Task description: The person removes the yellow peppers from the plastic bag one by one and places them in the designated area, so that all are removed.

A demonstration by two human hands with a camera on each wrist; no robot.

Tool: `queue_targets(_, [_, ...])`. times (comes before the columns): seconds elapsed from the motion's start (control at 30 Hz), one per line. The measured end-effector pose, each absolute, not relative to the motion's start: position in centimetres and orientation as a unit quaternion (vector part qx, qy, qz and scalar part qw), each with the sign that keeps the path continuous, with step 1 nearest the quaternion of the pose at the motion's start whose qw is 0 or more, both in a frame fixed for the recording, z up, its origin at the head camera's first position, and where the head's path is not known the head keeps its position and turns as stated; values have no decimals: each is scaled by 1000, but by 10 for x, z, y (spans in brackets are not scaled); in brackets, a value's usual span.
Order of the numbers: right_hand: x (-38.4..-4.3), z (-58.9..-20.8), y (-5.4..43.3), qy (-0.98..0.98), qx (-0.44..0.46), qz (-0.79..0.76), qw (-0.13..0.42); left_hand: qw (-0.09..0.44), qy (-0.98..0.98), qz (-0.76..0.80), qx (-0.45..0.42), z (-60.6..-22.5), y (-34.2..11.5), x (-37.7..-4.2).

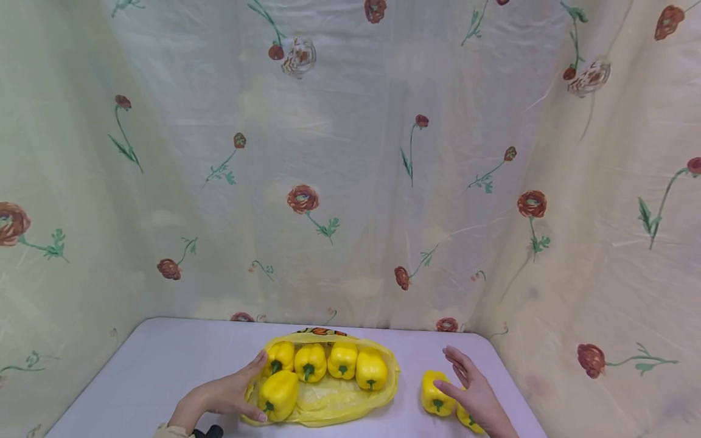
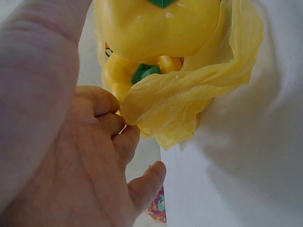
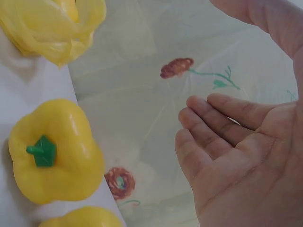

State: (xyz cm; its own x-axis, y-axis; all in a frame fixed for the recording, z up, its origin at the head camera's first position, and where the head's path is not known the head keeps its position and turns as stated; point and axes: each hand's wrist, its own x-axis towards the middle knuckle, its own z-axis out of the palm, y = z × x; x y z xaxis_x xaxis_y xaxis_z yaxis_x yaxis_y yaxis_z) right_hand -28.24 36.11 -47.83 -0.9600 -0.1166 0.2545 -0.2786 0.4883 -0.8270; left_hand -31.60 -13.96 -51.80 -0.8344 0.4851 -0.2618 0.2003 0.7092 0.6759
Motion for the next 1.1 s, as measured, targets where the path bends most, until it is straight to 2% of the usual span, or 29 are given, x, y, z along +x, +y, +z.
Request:
queue_targets(0.2, [-284,-475,341,-858,131,491,79,217,900,331,183,-519,-139,-318])
queue_targets(0.5, [-288,-477,311,-858,109,502,9,216,903,329,172,-520,-138,-318])
queue_targets(0.67, [-289,-482,295,-854,133,503,1,214,903,328,176,-519,-139,-318])
queue_targets(0.9, [-294,-491,269,-853,121,505,-57,213,902,330,177,-520,-139,-318])
queue_targets(1.1, [-294,-498,254,-850,145,498,-89,214,902,332,176,-519,-138,-319])
